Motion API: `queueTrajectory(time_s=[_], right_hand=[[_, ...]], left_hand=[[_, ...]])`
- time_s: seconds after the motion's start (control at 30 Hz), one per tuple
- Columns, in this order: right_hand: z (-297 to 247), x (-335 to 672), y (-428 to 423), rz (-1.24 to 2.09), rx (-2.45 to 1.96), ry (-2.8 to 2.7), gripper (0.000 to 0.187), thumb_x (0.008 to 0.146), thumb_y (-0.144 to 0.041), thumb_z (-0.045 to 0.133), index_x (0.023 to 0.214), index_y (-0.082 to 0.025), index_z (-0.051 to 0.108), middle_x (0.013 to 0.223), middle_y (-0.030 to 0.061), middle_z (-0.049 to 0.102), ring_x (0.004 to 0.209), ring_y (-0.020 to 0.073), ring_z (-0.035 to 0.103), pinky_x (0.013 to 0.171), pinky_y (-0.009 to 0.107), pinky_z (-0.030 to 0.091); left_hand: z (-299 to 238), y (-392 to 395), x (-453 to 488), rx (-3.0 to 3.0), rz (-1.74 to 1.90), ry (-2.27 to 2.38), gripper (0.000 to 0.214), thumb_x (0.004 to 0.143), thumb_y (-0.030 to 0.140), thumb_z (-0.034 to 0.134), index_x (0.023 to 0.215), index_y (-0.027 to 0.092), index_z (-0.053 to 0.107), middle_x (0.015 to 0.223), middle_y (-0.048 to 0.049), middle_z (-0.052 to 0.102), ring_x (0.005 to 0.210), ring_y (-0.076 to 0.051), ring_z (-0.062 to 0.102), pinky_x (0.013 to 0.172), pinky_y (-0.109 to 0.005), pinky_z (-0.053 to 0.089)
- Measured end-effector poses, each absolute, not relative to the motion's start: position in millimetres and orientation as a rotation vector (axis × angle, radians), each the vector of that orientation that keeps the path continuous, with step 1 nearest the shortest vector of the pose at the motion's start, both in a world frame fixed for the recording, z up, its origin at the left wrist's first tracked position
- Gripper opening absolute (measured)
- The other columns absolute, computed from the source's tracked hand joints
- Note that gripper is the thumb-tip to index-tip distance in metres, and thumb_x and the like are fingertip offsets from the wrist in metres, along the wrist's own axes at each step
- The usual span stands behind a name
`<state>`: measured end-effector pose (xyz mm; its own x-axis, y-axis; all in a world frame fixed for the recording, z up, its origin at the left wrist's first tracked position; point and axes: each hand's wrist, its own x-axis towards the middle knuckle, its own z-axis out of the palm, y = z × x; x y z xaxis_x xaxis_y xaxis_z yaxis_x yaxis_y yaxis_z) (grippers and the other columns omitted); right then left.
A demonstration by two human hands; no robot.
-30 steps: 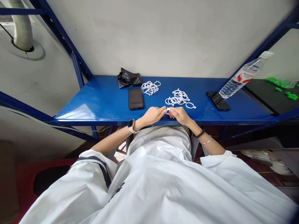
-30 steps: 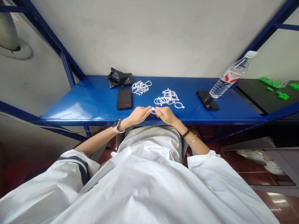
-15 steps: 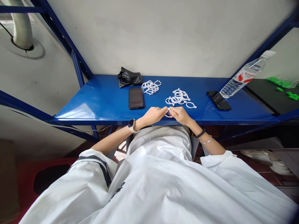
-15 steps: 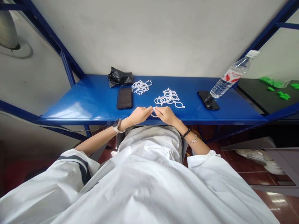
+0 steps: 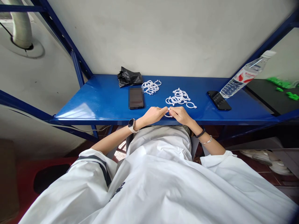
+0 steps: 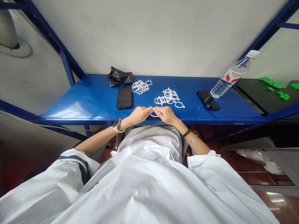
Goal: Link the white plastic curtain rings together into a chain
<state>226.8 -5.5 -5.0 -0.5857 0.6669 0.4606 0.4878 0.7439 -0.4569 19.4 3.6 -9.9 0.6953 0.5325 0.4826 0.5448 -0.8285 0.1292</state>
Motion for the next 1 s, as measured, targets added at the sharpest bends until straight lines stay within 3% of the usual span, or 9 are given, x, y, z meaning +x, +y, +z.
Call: queueTrajectory(time_s=[0.33,0.63,1.0], right_hand=[[-2.1,227.7,-5.0,0.412,-0.841,-2.325,0.048,0.103,-0.049,0.030,0.067,-0.022,0.045,0.060,0.0004,0.054,0.056,0.0151,0.051,0.059,0.027,0.036],[-4.2,227.2,-3.5,0.387,-0.834,-2.328,0.046,0.103,-0.048,0.031,0.067,-0.022,0.044,0.059,0.0002,0.055,0.056,0.0147,0.052,0.058,0.027,0.036],[-7.2,225.8,-2.8,0.287,-0.825,-2.344,0.046,0.103,-0.046,0.032,0.066,-0.021,0.043,0.058,0.0000,0.052,0.055,0.0142,0.049,0.057,0.027,0.032]], left_hand=[[-9.4,3.9,19.6,-2.887,-0.768,-0.931,0.058,0.104,0.047,0.003,0.085,0.018,0.050,0.054,-0.0018,0.051,0.043,-0.015,0.043,0.049,-0.028,0.018],[-10.7,4.7,18.1,-2.969,-0.759,-1.015,0.056,0.104,0.049,0.008,0.107,0.015,0.051,0.066,-0.0038,0.063,0.054,-0.018,0.059,0.052,-0.026,0.028],[-10.4,5.3,17.4,-3.027,-0.872,-1.006,0.058,0.102,0.055,0.009,0.105,0.016,0.052,0.066,-0.0026,0.061,0.053,-0.016,0.057,0.053,-0.024,0.031]])
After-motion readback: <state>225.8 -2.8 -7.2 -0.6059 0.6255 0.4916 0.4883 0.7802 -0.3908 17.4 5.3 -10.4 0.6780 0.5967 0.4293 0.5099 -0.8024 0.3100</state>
